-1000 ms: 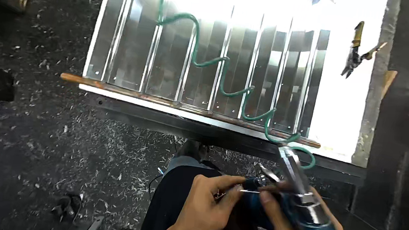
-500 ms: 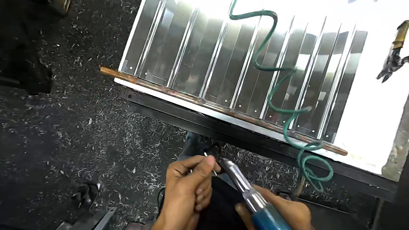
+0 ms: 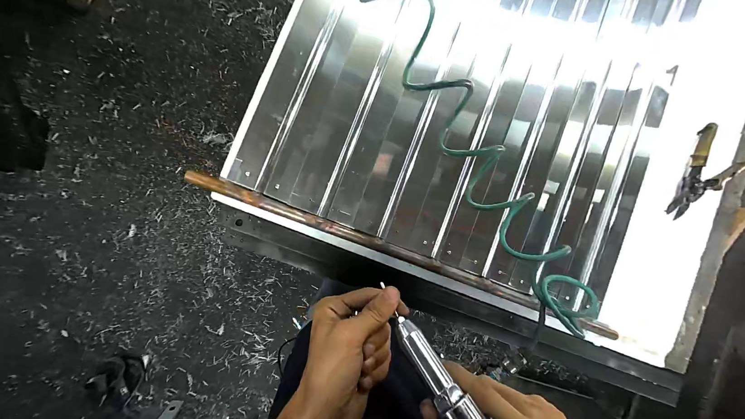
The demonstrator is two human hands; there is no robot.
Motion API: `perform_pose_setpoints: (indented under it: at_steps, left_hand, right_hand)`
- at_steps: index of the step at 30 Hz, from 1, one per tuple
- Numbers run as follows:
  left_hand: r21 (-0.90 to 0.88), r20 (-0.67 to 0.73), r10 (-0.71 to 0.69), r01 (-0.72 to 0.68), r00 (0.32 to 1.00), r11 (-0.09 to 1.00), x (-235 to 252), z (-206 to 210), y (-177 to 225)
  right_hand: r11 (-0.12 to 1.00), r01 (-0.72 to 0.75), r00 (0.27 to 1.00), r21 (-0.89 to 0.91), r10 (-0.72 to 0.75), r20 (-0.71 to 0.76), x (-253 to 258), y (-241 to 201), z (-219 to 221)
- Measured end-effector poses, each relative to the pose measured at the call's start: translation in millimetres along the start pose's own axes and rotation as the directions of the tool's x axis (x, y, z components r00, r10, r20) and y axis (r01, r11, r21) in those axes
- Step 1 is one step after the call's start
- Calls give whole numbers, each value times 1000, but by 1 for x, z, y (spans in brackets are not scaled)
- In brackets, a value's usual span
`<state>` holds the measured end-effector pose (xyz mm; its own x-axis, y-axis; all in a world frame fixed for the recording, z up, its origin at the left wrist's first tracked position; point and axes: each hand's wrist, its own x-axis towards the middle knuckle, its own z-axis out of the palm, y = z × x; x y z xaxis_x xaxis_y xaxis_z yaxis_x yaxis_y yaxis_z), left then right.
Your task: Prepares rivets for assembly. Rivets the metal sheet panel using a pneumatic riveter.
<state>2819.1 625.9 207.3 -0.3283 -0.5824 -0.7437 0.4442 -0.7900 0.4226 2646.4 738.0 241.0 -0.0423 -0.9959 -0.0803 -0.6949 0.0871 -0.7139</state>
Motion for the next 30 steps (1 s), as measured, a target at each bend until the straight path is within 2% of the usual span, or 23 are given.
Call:
perform_pose_setpoints:
  at_steps: [3,6,8,11,16,19,21,23,24,26,28,30]
  left_hand:
    - [34,-46,-89,90,995,995,27,-4,11]
    - [140,-72,-235,243,969,960,72,-20,17]
    - [193,-101,-314,328,944,925,106,-29,18]
    - [275,-182,-349,388,919,880,140,-38,22]
    - [496,-252,-196,300,948,815,153,-66,62]
    - [430,-285,-141,258,948,865,158,-78,102]
    - [398,-261,-113,213,959,892,166,-80,125]
    - [388,-226,-80,165,971,907,176,-76,142]
    - [383,-203,-73,147,977,912,182,-73,149]
    - [347,-139,-91,134,986,928,190,-65,157]
    - [275,-69,-134,148,989,950,194,-56,162]
    - [194,10,-159,154,987,969,193,-49,163]
  right_hand:
    - [997,-63,998,-49,64,24,27,6,11]
    - [979,-153,983,-132,165,81,65,25,31]
    - [944,-238,952,-230,274,136,92,37,46]
    - [906,-284,906,-313,361,223,122,51,62]
    - [869,-336,853,-363,444,275,153,49,72]
    - [839,-382,790,-387,514,335,169,43,71]
    - [802,-383,707,-459,574,413,184,33,65]
    - [761,-285,618,-583,611,495,208,18,62]
    - [748,-225,608,-624,608,510,218,12,65]
    - [767,-218,584,-604,598,549,231,10,74]
    - [769,-173,516,-616,603,608,245,9,79]
    - [758,-77,541,-648,578,611,248,7,82]
